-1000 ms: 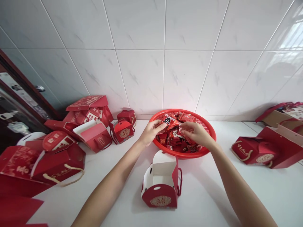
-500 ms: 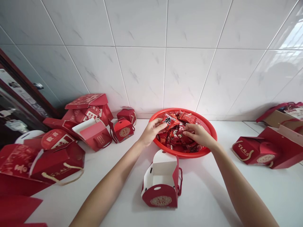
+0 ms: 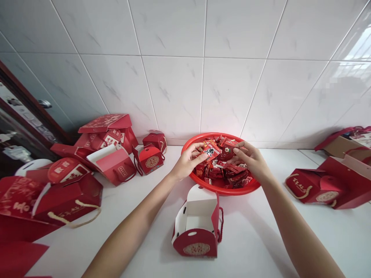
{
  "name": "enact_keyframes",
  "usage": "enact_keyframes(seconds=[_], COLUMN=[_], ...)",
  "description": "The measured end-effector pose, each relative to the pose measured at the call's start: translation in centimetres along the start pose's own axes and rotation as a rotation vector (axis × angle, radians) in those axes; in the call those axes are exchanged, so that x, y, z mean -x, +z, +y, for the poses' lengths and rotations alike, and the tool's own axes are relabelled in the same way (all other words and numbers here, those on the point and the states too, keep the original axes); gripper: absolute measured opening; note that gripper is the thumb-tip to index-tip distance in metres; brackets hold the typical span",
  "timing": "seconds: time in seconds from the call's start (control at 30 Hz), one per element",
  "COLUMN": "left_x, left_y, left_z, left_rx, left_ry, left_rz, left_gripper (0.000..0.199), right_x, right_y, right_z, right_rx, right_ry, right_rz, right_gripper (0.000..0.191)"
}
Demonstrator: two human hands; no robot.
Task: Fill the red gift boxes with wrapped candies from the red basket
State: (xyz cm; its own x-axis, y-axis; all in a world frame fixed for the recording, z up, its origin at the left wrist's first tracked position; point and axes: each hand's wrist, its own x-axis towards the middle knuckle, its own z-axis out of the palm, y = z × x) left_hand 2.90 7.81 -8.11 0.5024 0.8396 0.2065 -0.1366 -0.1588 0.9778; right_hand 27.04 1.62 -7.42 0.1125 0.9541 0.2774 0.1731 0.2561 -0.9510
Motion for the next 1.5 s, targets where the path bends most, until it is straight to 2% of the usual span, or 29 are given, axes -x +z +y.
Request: enact_keyframes(seconds=[0.1,0.37,0.5,0.63,0.77,0.93,1.03,1.13,1.2,1.33,1.5], left_x=[0.0,-0.2,-0.3,-0.3,-0.3,-0.2,0.0,0.2,0.3,0.4,0.7], left_y=[0.0,0.3,0.2,0.0,0.1,0.5,0.6,0.5,0.4,0.3,0.4], left_z=[0.0,-0.4,-0.8,-0.9,-0.6,-0.4,-0.3,-0.2,-0.2,0.0,0.0], left_rx=[-0.010,-0.204,-0.240,-0.220,-0.158,-0.127,-0.138,-0.155,-0.170,-0.227,-0.193], left_ry=[0.012,0.132,0.142,0.083,0.015,0.044,0.058,0.062,0.083,0.101,0.095], left_rz=[0.006,-0.011,-0.029,-0.014,-0.011,-0.033,-0.055,-0.132,-0.158,-0.171,-0.234], left_gripper=[0.055,0.032,0.033,0.032,0.032,0.043,0.043,0.040,0.038,0.030,0.032], right_x=[0.4,1.1,1.3,1.2,1.1,1.2,1.3,1.3,1.1,0.9,0.9], right_y=[-0.2,0.7,1.3,1.6,1.6,1.5,1.6,1.7,1.8,1.7,2.0], right_z=[-0.7,-1.7,-1.7,-1.4,-1.0,-1.1,-1.3,-1.2,-1.1,-0.8,-0.6], right_rx=[-0.032,0.043,0.101,0.157,0.127,0.066,0.085,0.136,0.113,-0.023,-0.084], right_ry=[-0.052,-0.291,-0.295,-0.314,-0.301,-0.312,-0.317,-0.315,-0.296,-0.214,-0.154], right_rz=[-0.021,-0.080,-0.162,-0.153,-0.146,-0.212,-0.263,-0.236,-0.186,-0.098,-0.095], right_gripper=[0.042,0.016,0.013,0.019,0.010,0.019,0.032,0.048,0.053,0.047,0.030])
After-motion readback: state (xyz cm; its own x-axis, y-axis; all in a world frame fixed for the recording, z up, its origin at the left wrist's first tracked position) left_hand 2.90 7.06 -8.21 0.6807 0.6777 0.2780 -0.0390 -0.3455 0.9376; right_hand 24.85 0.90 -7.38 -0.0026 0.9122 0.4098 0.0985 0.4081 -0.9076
